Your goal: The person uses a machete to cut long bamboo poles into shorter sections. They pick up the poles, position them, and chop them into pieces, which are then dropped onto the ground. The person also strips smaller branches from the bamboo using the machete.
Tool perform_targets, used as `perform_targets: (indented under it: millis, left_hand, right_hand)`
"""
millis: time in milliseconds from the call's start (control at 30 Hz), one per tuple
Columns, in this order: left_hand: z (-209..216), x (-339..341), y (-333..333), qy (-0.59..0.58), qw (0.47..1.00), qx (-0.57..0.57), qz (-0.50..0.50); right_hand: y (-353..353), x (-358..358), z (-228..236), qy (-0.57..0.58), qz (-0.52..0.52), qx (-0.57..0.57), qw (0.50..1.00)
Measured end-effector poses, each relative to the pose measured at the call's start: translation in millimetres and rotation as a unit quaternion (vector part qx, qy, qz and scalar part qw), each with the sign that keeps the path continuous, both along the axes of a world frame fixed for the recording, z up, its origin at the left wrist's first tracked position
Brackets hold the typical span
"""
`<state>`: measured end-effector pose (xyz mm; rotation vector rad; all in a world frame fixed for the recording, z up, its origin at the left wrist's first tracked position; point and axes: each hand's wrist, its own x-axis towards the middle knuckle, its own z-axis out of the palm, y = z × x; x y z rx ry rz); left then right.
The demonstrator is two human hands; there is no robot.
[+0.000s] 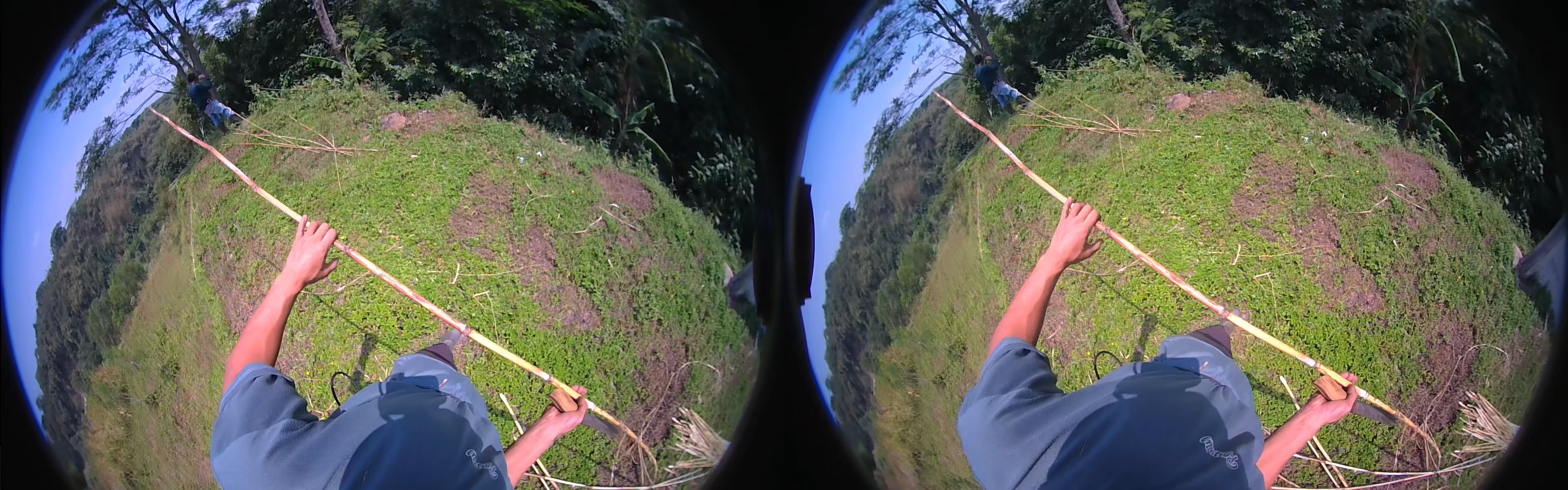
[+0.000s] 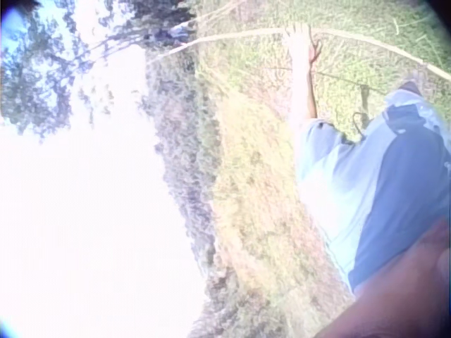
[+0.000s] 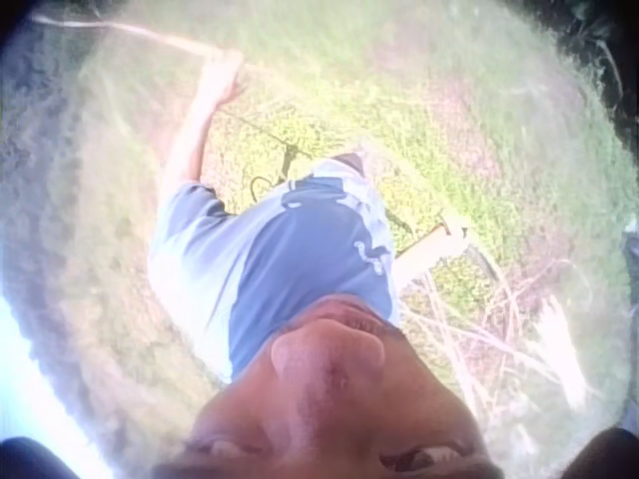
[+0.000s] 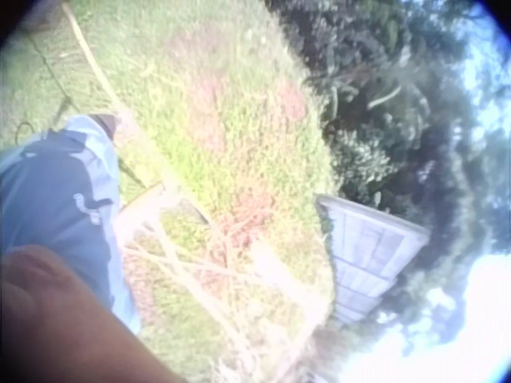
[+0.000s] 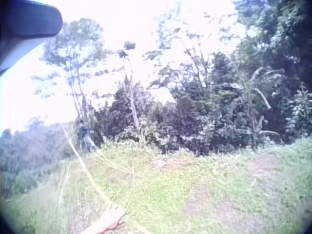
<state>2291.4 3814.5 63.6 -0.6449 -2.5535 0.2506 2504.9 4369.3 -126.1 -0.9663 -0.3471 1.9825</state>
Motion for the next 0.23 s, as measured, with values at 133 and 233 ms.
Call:
perform_targets:
  millis: [133,233]
  left_hand:
    - [-22,3,143,-0.137,0.979,0.057,-0.138]
    - [-32,7,243,-0.216,0.946,0.087,-0.227]
  right_hand:
    - [-42,-56,105,0.060,0.033,0.066,0.995]
    - [-81,-87,134,0.142,0.134,0.104,0.975]
